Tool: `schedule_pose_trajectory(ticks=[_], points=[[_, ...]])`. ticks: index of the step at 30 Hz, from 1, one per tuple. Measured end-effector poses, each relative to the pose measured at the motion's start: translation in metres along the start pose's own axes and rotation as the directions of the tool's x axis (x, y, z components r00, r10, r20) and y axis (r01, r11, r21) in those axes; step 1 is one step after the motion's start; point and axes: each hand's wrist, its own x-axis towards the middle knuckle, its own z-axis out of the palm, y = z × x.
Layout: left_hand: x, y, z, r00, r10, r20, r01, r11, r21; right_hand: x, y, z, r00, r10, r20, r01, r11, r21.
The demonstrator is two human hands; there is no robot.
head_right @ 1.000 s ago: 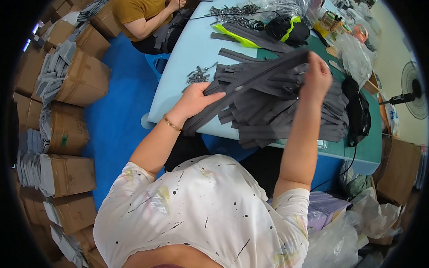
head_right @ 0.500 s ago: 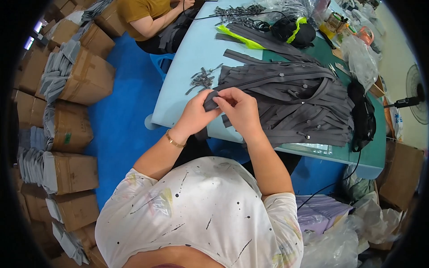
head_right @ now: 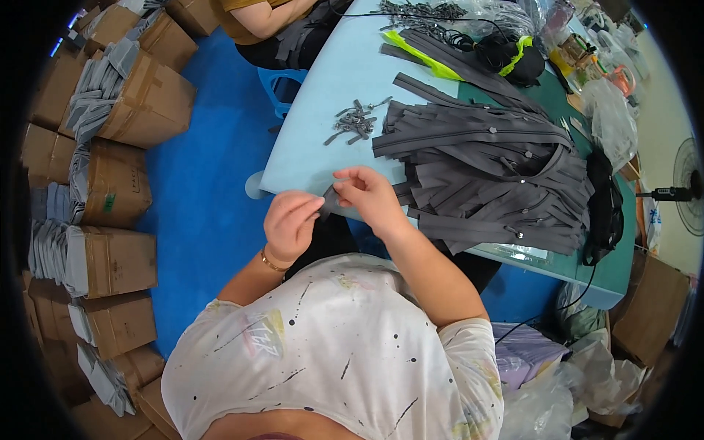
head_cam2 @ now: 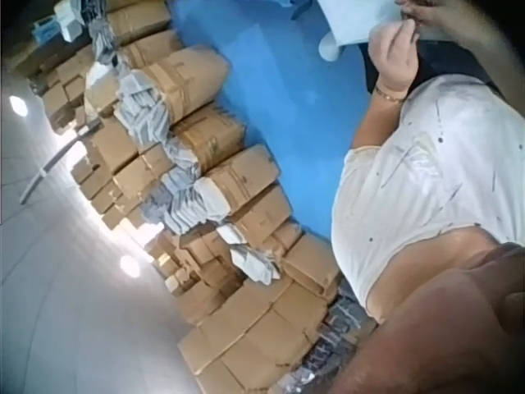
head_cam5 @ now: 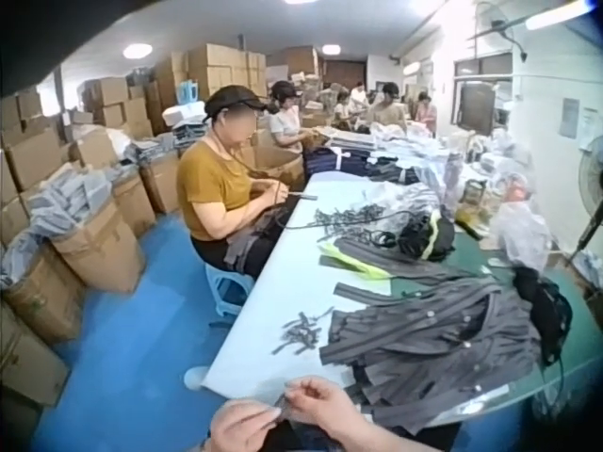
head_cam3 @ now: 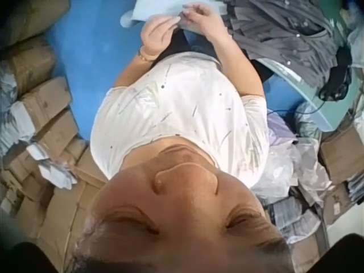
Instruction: The person is manually attaching zipper sliders to lengths of zipper tape at a workshop table.
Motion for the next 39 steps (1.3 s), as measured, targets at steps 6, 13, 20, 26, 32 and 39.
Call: schedule_pose_trajectory(ticks=[6, 13, 20, 26, 32, 39], points=[[0.015, -0.026, 0.008, 0.691, -0.672, 0.267, 0.664, 0.443, -0.602, 0.074, -0.035, -0.002, 0.796, -0.594, 0.12, 0.275, 0.178, -0.945], [0.012, -0.058, 0.021, 0.491, -0.718, 0.494, 0.782, 0.113, -0.613, 0.106, -0.041, 0.0, 0.814, -0.36, 0.456, 0.265, -0.469, -0.843], [0.017, -0.058, 0.022, 0.467, -0.731, 0.497, 0.797, 0.106, -0.594, 0.102, -0.044, -0.012, 0.678, -0.35, 0.646, 0.349, -0.62, -0.702], [0.021, -0.054, 0.027, 0.493, -0.721, 0.486, 0.773, 0.106, -0.626, 0.081, -0.053, -0.023, 0.608, -0.71, 0.355, 0.475, -0.033, -0.879], [0.029, -0.052, 0.04, 0.515, -0.687, 0.512, 0.766, 0.101, -0.635, 0.071, -0.052, -0.033, 0.902, -0.424, -0.08, 0.359, 0.841, -0.405], [0.045, -0.031, 0.035, 0.536, -0.671, 0.512, 0.743, 0.086, -0.664, 0.033, -0.051, -0.026, 0.988, -0.153, 0.012, 0.149, 0.974, 0.17]])
